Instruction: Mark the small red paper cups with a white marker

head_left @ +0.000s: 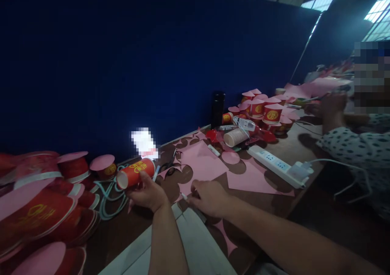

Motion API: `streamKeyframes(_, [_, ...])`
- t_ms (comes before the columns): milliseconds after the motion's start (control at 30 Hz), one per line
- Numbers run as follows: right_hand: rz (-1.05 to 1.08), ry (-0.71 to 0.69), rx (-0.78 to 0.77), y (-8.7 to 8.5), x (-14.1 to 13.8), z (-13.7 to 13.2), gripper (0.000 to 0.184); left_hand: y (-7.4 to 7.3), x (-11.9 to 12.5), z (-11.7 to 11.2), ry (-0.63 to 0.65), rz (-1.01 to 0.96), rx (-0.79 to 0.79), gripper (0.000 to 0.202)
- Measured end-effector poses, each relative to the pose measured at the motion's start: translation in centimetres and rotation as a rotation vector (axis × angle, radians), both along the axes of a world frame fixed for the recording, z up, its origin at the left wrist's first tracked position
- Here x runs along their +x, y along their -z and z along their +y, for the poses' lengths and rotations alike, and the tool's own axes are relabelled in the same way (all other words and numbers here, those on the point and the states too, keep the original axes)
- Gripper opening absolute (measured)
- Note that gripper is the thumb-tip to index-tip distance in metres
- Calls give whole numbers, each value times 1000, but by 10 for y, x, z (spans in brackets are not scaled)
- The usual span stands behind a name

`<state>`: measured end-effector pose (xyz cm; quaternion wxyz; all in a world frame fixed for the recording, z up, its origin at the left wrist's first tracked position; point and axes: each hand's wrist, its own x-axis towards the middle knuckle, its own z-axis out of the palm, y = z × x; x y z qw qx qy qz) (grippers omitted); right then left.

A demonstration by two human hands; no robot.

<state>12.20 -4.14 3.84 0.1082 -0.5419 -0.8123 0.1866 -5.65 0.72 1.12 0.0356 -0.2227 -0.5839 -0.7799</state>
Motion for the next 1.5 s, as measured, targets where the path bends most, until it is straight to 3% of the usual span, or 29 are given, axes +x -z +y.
streamKeyframes(100, [-117,-55,-12,3,-9,-7,33,-2,6,-2,44,44,-25,51])
streamKeyframes(267, [-121,-94,3,7,-11,-5,30,-2,15,-5,61,90,-130,54])
streamKeyframes(433, [-153,-95,-49,-4,-23,0,30,-3,22,-8,101,212,-170,60])
streamKeyframes(600, [-183,-176,-23,-13,-36,5,19,-1,20,-8,39,279,-159,61])
streamKeyframes(667, [-148,-138,30,-11,-35,7,22,-1,18,-8,19,280,-139,59])
streamKeyframes(767, [-19,6,67,-8,-20,15,32,-2,18,-7,22,262,-109,58])
streamKeyframes(933, [279,92,37,-12,18,47,19,-3,25,-8,48,336,-131,61])
streamKeyframes(1033, [529,167,-9,-15,37,67,34,-2,29,-6,97,423,-145,61])
streamKeyframes(1133, [789,112,16,-11,52,79,51,1,32,-3,168,484,-153,58])
streamKeyframes(1233, [969,73,20,-1,63,82,42,3,35,-1,253,489,-171,56])
streamKeyframes(1333, [1166,81,-66,7,71,82,45,1,40,-2,334,438,-193,56])
streamKeyframes(1500, [1453,61,-231,7,76,87,41,-5,61,-8,457,357,-246,59])
